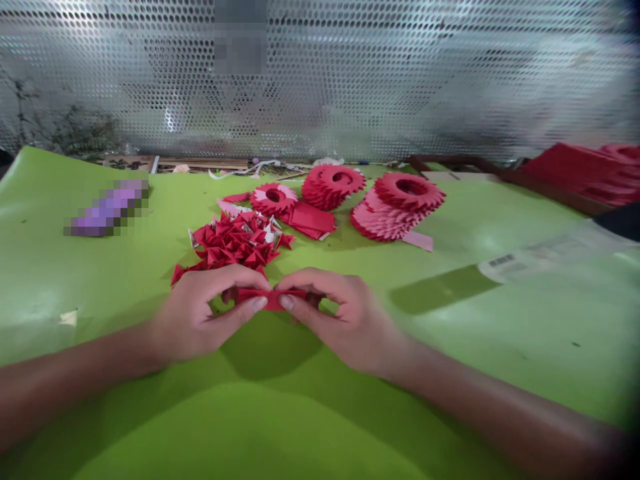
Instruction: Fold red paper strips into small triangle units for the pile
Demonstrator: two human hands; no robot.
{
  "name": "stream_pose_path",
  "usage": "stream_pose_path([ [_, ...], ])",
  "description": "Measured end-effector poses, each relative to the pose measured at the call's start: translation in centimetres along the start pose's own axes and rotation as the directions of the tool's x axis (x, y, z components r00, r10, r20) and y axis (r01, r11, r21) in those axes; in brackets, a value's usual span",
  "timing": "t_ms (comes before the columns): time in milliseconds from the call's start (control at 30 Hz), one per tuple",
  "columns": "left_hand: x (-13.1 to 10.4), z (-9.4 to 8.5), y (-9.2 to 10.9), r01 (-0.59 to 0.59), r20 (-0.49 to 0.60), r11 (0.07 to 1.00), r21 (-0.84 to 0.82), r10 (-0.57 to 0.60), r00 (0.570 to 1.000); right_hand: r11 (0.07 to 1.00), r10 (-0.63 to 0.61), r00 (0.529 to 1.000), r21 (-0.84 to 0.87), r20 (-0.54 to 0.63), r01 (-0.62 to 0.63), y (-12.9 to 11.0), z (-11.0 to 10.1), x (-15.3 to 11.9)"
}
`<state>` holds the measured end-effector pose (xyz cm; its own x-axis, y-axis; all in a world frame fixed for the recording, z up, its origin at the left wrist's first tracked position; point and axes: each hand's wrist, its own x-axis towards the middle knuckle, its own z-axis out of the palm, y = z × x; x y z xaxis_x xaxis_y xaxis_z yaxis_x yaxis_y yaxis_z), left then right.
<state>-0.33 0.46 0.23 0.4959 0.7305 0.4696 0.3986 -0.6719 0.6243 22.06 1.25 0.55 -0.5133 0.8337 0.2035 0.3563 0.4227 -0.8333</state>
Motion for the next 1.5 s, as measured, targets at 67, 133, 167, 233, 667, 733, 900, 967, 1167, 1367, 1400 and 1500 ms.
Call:
stream_pose_path([
  [67, -0.05, -0.02, 0.05, 0.036, -0.006, 0.999, -0.005, -0.036, 0.999, 1.000, -0.002, 1.000, 0.004, -0.002, 0.002, 0.04, 0.04, 0.00],
  [133, -0.11, -0.02, 0.06, 0.055, -0.012, 0.998, -0.006, -0.055, 0.998, 1.000, -0.001, 1.000, 0.011, 0.000, 0.001, 0.09, 0.06, -0.02],
  [167, -0.14, 0.00, 0.04, 0.057, -0.020, 0.998, -0.005, -0.057, 0.998, 1.000, 0.000, 1.000, 0.015, 0.000, 0.000, 0.11, 0.06, -0.02],
  [233, -0.18, 0.03, -0.01, 0.053, -0.041, 0.999, -0.002, -0.053, 0.998, 1.000, 0.004, 1.000, 0.016, -0.005, -0.004, 0.16, 0.05, -0.04],
  [667, -0.15, -0.07, -0.13, 0.067, -0.060, 0.997, 0.034, -0.065, 0.996, 1.000, 0.008, 1.000, -0.012, -0.024, -0.008, 0.36, 0.02, -0.19],
  [733, -0.13, -0.06, -0.10, 0.061, -0.063, 0.997, 0.036, -0.059, 0.996, 1.000, 0.004, 1.000, -0.023, -0.028, -0.005, 0.41, 0.05, -0.17],
  [900, -0.06, -0.07, 0.04, 0.063, -0.050, 0.997, 0.035, -0.061, 0.997, 1.000, -0.010, 0.999, -0.024, -0.039, 0.009, 0.38, 0.11, -0.07],
  [967, -0.06, -0.09, 0.13, 0.087, -0.049, 0.995, 0.044, -0.085, 0.995, 1.000, -0.018, 0.999, -0.025, -0.043, 0.017, 0.35, 0.13, -0.05],
  [1167, -0.14, -0.11, 0.16, 0.087, -0.067, 0.995, 0.040, -0.084, 0.994, 0.999, -0.036, 0.998, -0.030, -0.049, 0.035, 0.51, 0.16, -0.12],
  [1367, -0.23, -0.07, 0.07, 0.092, -0.076, 0.995, 0.046, -0.089, 0.993, 0.998, -0.057, 0.997, -0.020, -0.058, 0.056, 0.55, 0.20, -0.23],
  [1400, -0.24, -0.08, 0.09, 0.093, -0.082, 0.995, 0.047, -0.089, 0.993, 0.998, -0.066, 0.996, -0.019, -0.063, 0.065, 0.49, 0.20, -0.23],
  [1500, -0.22, -0.09, 0.13, 0.082, -0.084, 0.995, 0.048, -0.078, 0.993, 0.997, -0.076, 0.995, -0.028, -0.069, 0.074, 0.27, 0.17, -0.20],
])
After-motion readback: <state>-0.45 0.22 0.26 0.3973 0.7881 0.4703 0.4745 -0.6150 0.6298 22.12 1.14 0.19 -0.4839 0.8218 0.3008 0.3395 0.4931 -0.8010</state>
